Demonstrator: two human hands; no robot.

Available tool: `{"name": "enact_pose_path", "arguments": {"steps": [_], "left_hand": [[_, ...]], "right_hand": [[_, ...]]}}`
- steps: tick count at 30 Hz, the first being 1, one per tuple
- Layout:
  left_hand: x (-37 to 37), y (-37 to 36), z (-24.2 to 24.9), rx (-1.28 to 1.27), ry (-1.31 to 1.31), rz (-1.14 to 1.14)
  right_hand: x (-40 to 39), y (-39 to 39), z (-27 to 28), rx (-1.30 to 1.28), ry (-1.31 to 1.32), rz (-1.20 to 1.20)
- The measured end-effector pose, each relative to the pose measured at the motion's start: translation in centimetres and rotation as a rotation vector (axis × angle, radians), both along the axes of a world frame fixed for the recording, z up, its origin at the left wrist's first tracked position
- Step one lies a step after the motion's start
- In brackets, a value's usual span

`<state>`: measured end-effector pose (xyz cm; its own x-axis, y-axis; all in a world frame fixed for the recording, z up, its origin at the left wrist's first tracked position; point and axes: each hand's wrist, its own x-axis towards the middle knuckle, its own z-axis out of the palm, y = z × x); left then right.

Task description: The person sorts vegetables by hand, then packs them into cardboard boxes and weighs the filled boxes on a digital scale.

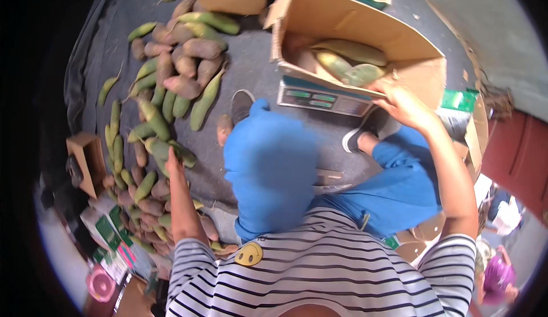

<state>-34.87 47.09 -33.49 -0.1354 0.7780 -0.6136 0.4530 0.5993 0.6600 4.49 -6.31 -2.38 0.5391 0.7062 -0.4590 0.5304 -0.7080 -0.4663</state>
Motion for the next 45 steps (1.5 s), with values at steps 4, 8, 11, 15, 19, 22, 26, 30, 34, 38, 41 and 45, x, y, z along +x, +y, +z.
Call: {"name": "enact_pose_path", "arguments": {"steps": [4, 8, 11, 15, 19, 22, 26, 30, 34, 38, 41, 45], "left_hand": [[0.8, -5.8, 3.1, -0.115, -0.158, -0.2], [5.1, -11.4, 6.8, -0.332, -0.441, 0.049], [8.2, -14.7, 11.1, -0.227, -0.519, -0.148], [14.5, -18.5, 22.7, 0.127, -0.444, -0.682], [22.4, -21.1, 32.1, 0.41, -0.785, -1.157], [27.6, -24.1, 34.3, 0.542, -0.73, -1.345], [29.8, -24.5, 32.6, 0.654, -0.606, -1.27], [25.1, -19.7, 24.2, 0.58, -0.449, -1.246], [15.3, -16.6, 13.2, 0.359, -0.126, -1.31], [7.1, -15.2, 7.3, 0.267, 0.125, -1.16], [3.5, -12.8, 4.4, 0.413, 0.404, -0.894], [0.3, -9.1, 2.2, 0.38, 0.56, -0.642]], "right_hand": [[0.1, -0.8, -0.9, 0.073, -0.038, 0.019], [0.4, -1.4, -1.4, 0.106, -0.012, 0.009], [0.4, -2.1, -2.5, 0.182, -0.08, 0.028], [0.3, -1.9, -1.9, 0.144, -0.065, 0.021], [0.4, -2.2, -2.4, 0.131, -0.062, 0.021], [0.5, -2.1, -2.8, 0.131, -0.054, 0.029], [0.3, -2.0, -1.8, 0.102, -0.115, 0.044], [0.4, -1.9, -1.5, 0.043, -0.046, 0.028], [0.4, -2.0, -2.2, 0.13, -0.107, 0.066], [0.4, -1.5, -1.9, 0.111, -0.088, 0.055], [0.3, -0.6, -0.9, 0.07, -0.051, 0.036], [-0.1, 0.3, -0.1, 0.054, -0.031, -0.027]]}}
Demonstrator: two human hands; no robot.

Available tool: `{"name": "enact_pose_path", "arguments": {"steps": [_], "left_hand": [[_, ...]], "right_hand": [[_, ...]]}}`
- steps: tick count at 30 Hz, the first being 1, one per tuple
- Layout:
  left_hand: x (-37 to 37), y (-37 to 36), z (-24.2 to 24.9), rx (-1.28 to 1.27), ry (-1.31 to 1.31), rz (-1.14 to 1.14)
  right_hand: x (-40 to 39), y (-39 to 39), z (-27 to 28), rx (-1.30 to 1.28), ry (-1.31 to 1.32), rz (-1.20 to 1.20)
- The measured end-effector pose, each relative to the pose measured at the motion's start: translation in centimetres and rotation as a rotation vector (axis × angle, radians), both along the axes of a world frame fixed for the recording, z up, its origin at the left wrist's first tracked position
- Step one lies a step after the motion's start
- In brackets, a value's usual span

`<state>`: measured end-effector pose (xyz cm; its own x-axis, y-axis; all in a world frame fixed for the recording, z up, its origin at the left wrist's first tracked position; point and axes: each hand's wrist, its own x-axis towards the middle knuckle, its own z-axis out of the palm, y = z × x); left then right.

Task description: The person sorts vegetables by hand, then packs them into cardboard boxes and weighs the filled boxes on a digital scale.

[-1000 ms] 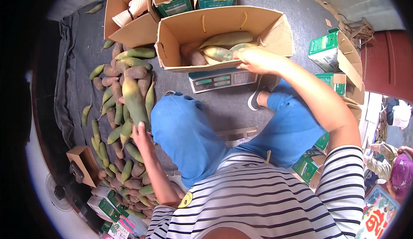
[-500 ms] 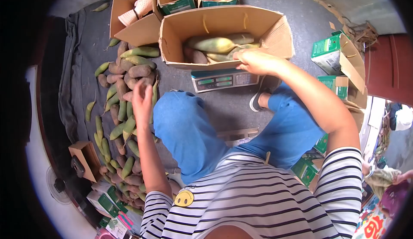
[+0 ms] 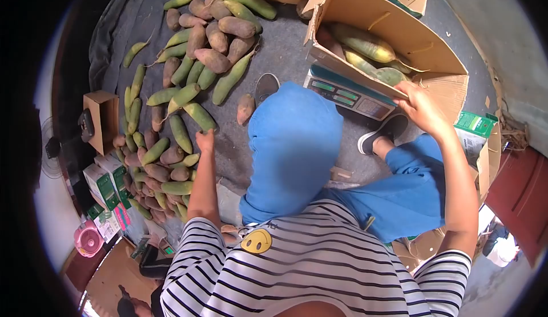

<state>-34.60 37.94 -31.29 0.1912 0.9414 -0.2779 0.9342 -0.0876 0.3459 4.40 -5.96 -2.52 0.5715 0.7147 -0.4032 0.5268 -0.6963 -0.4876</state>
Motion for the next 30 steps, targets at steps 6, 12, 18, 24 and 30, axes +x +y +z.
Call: {"name": "enact_pose_path", "arguments": {"steps": [6, 12, 18, 24, 30], "left_hand": [[0.0, 2.0, -4.9, -0.418, -0.36, 0.523], [4.6, 3.1, -6.4, -0.665, -0.484, 0.712], [6.4, 3.8, -5.8, -0.758, -0.634, 0.856], [5.1, -2.1, -0.5, -0.992, -0.827, 0.644], [7.8, -8.5, 9.5, -1.206, -0.93, 0.681]], "right_hand": [[-0.2, 0.2, -0.1, -0.004, -0.005, -0.022], [-0.2, 0.4, -0.1, -0.01, 0.012, -0.041], [0.2, -0.6, -1.7, 0.062, -0.037, 0.052], [0.2, -1.3, -1.3, 0.054, -0.01, 0.028], [0.3, -1.9, -1.8, 0.113, -0.058, 0.054]]}}
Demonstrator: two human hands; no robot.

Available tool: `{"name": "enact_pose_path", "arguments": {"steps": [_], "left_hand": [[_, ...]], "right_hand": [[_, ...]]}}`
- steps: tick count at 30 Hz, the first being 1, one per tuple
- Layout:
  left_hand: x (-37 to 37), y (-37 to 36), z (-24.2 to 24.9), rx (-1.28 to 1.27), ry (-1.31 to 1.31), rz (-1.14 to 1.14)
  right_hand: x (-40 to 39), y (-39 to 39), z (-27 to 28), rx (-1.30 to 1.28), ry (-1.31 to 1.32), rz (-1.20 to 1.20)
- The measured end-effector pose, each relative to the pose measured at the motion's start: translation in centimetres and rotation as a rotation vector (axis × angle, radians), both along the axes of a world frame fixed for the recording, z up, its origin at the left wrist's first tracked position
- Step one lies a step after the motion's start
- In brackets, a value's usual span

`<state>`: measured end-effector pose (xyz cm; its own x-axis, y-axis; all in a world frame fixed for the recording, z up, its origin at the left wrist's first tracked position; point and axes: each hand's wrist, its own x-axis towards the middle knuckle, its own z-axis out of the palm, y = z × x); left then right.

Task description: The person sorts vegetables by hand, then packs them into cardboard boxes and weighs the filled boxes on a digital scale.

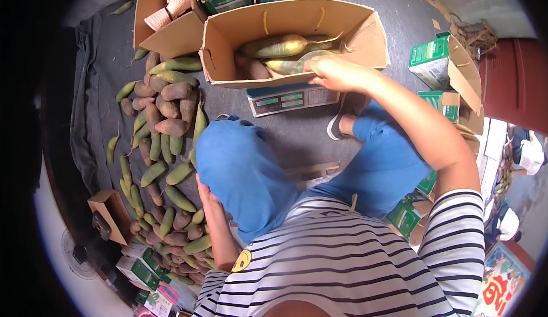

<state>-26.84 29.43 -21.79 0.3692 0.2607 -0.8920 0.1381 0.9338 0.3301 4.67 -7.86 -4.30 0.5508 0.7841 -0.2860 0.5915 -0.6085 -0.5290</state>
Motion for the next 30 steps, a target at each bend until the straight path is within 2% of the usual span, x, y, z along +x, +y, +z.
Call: {"name": "enact_pose_path", "arguments": {"steps": [3, 5, 6, 10, 11, 13, 15, 17, 19, 20, 21, 22, 23, 25, 28, 30], "left_hand": [[2.2, -1.3, 4.4, 0.179, -0.095, -0.088], [3.7, -0.9, 6.7, 0.521, -0.141, -0.351], [7.1, -4.0, 13.2, 0.71, -0.117, -0.341], [13.5, -4.7, 20.4, 1.286, -0.47, -0.653], [15.5, -4.9, 22.0, 1.374, -0.577, -0.726], [18.8, -5.4, 23.3, 1.298, -0.709, -0.794], [20.5, -5.4, 23.1, 1.331, -0.522, -0.84], [20.7, -3.5, 19.7, 1.279, -0.471, -0.762], [19.2, -1.7, 15.5, 1.209, -0.331, -0.806], [17.9, -0.5, 12.8, 1.246, -0.26, -0.892], [16.3, 1.2, 8.7, 1.214, -0.257, -0.906], [14.9, 1.9, 6.2, 1.21, -0.138, -0.931], [13.3, 2.7, 3.3, 1.283, -0.074, -0.911], [11.1, 3.5, 1.1, 1.419, 0.202, -0.957], [8.3, 5.8, -4.5, 1.522, 0.415, -1.018], [7.0, 6.2, -6.3, 1.482, 0.581, -1.112]], "right_hand": [[0.1, -0.2, -0.3, -0.018, -0.006, 0.001], [0.0, -0.1, 0.4, -0.059, 0.012, -0.015], [0.0, -0.1, 0.6, -0.066, 0.012, -0.018], [-0.2, 0.0, 0.6, -0.052, -0.003, -0.041], [-0.2, 0.1, 0.5, -0.038, -0.011, -0.038], [-0.2, -0.1, 0.3, -0.014, -0.025, -0.032], [0.1, -0.2, 0.1, -0.022, -0.005, -0.007], [0.3, -0.2, -0.2, -0.022, 0.009, 0.011], [0.3, -0.3, -0.2, -0.015, 0.013, 0.019], [0.4, -0.2, -0.2, -0.04, 0.011, 0.007], [0.2, 0.0, -0.4, -0.021, 0.02, 0.014], [0.0, 0.1, -0.4, -0.005, 0.025, 0.02], [0.0, 0.1, -0.5, 0.008, 0.027, 0.024], [0.2, 0.0, -0.3, -0.031, 0.038, -0.008], [0.2, 0.3, 0.2, -0.059, 0.053, -0.016], [0.2, 0.1, -0.2, -0.015, -0.001, 0.0]]}}
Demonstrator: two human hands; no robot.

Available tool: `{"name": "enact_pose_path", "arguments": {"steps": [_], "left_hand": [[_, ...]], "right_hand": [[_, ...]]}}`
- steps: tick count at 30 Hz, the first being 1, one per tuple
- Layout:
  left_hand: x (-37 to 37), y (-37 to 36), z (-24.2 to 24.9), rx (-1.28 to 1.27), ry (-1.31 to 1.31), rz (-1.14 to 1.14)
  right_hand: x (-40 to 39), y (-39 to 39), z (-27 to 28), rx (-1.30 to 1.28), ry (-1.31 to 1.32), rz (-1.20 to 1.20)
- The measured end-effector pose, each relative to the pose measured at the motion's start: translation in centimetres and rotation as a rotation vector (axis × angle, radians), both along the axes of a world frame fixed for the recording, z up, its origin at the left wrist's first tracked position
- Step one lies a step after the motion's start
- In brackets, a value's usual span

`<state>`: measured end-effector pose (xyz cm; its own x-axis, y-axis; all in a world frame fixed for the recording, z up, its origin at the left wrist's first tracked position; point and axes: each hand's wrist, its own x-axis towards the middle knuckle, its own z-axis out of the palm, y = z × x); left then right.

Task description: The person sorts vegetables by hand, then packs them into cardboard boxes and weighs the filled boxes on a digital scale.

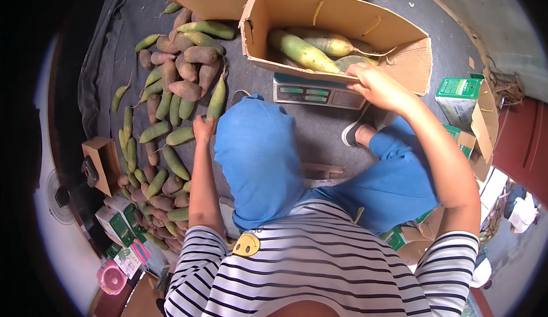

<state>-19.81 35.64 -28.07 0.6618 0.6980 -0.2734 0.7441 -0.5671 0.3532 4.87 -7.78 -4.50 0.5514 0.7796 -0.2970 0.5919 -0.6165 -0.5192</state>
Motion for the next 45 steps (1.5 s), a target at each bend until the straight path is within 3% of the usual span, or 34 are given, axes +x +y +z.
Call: {"name": "enact_pose_path", "arguments": {"steps": [2, 6, 9, 12, 15, 18, 21, 24, 27, 31, 35, 39, 41, 45], "left_hand": [[-1.7, 1.9, -4.0, -0.03, 0.122, 0.003], [-3.4, 3.6, -6.2, -0.141, 0.227, 0.145], [-5.2, 3.7, -9.2, -0.501, 0.013, 0.391], [-5.5, 3.3, -10.1, -0.448, 0.05, 0.449], [-6.5, 4.6, -11.4, -0.418, -0.001, 0.306], [-4.1, 3.2, -5.3, -0.081, 0.099, 0.011], [-2.9, 1.1, -2.5, -0.312, -0.232, 0.114], [-0.4, -3.6, 5.7, -0.749, -0.339, 0.479], [-1.5, -5.7, 9.0, -0.843, -0.54, 0.495], [-0.2, -8.1, 16.2, -0.555, -0.798, 0.332], [5.9, -10.2, 24.9, -0.476, -0.98, -0.178], [13.5, -14.1, 29.8, -0.29, -0.758, -0.605], [14.8, -15.4, 30.6, -0.065, -0.711, -0.638], [12.3, -15.4, 28.5, -0.298, -0.751, -0.427]], "right_hand": [[-0.1, 0.5, 0.3, -0.02, 0.029, -0.007], [-0.1, 0.7, 1.0, -0.039, 0.065, -0.028], [0.0, 0.7, 0.6, -0.029, 0.048, -0.013], [0.0, 0.9, 1.0, -0.052, 0.091, -0.054], [0.0, 0.7, 0.6, -0.024, 0.079, -0.045], [-0.2, 0.9, 1.1, -0.059, 0.068, -0.055], [0.0, 0.2, 0.2, 0.013, 0.073, -0.033], [-0.2, 0.2, 0.4, 0.02, 0.066, -0.049], [-0.2, -0.4, -0.3, 0.061, 0.014, -0.041], [-0.3, -0.3, -0.1, 0.017, 0.046, -0.061], [-0.2, -0.3, 0.1, -0.002, 0.038, -0.058], [0.0, 0.0, -0.4, -0.057, 0.026, -0.035], [0.2, -0.1, 0.0, -0.067, 0.016, -0.045], [-0.2, -0.1, 0.4, -0.05, 0.05, -0.073]]}}
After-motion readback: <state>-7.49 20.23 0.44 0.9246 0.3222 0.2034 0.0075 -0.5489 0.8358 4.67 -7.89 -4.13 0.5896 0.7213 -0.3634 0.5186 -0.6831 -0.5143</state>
